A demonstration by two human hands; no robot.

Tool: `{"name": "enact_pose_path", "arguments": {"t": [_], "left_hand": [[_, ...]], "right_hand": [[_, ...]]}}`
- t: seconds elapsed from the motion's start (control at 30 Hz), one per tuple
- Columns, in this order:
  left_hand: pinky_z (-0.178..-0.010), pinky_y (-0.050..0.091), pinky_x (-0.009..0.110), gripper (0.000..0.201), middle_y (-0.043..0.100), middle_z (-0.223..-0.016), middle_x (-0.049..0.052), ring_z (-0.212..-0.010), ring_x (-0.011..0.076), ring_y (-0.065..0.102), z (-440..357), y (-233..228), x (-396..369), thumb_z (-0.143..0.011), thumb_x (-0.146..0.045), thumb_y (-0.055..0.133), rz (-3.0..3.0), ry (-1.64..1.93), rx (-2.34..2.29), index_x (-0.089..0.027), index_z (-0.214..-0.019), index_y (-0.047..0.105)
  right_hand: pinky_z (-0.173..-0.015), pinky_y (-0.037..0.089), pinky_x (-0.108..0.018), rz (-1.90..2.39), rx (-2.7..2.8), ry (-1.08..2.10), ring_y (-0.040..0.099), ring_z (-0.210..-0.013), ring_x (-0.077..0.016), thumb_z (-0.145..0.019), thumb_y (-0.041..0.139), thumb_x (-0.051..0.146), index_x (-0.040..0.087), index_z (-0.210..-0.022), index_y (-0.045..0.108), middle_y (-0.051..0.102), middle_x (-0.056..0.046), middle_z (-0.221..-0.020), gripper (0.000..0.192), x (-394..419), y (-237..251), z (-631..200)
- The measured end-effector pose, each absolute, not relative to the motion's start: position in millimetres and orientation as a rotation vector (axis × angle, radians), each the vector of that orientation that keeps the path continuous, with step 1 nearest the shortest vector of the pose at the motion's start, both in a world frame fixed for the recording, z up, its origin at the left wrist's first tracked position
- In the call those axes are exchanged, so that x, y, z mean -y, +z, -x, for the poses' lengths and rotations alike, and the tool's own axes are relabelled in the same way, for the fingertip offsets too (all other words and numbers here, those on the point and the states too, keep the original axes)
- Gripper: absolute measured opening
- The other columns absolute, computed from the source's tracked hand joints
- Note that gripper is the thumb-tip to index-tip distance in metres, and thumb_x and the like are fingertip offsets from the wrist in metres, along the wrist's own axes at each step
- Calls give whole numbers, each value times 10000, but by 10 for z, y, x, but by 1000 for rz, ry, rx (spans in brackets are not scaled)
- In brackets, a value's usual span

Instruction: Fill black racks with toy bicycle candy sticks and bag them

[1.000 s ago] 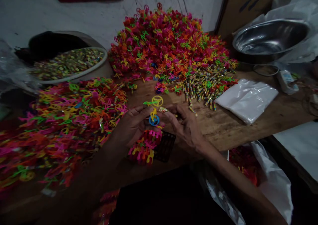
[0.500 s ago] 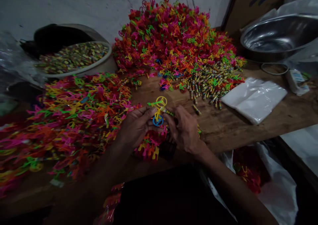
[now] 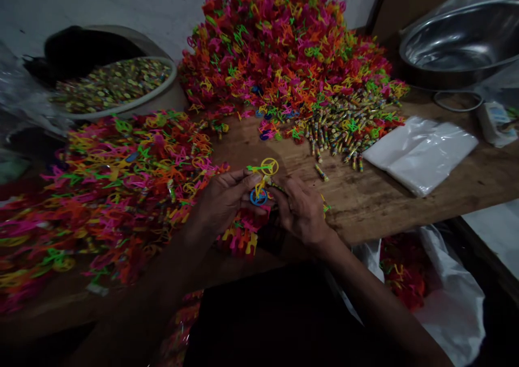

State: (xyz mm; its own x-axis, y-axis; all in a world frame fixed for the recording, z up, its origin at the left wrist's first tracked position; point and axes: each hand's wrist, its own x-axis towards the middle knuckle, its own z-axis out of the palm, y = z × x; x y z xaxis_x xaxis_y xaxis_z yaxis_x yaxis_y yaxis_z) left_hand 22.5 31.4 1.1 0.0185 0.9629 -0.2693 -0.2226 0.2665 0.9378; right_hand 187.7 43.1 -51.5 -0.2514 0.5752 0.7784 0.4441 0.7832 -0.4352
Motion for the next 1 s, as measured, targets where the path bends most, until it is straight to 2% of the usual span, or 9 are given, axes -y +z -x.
{"name": "enact_pose_path", "arguments": {"t": [0.2, 0.33, 0.63, 0.77, 1.0], "left_hand": [[-398, 560, 233, 439, 696, -652, 9, -477, 147, 655, -289, 59, -224, -578, -473, 929, -887, 1147, -1205, -132, -749, 711], [-395, 558, 228, 390, 689, -652, 12, -497, 148, 662, -346, 83, -192, -622, -463, 901, -928, 1127, -1212, -138, -735, 717], [-347, 508, 210, 355, 662, -621, 2, -478, 151, 654, -409, 12, -310, -625, -429, 889, -932, 1087, -1137, -141, -733, 712], [-359, 516, 209, 344, 639, -599, -18, -432, 116, 605, -435, -14, -359, -646, -427, 875, -946, 1093, -1199, -139, -734, 709], [-446, 560, 220, 255, 660, -653, -18, -487, 125, 651, -418, -47, -376, -756, -386, 783, -1050, 1138, -1375, -145, -824, 733]], "right_hand": [[-690, 613, -309, 681, 1940, 120, 723, -835, -193, -945, 556, 73, 222, -1242, 635, 748, -65, -927, 342, -327, -470, -1972], [-661, 608, -309, 662, 2036, 86, 702, -785, -189, -963, 524, 118, 218, -1241, 658, 728, -60, -879, 324, -310, -453, -2078], [-662, 590, -296, 604, 2092, 41, 698, -816, -178, -991, 500, 125, 228, -1245, 655, 719, -47, -898, 315, -433, -436, -2227], [-644, 556, -286, 635, 2035, -20, 670, -774, -173, -1000, 542, 147, 197, -1226, 621, 702, -41, -866, 244, -459, -548, -2174], [-727, 451, -339, 955, 2021, -207, 596, -736, -198, -1001, 576, 181, 161, -1098, 616, 679, -37, -786, 107, -426, -736, -2109]]}}
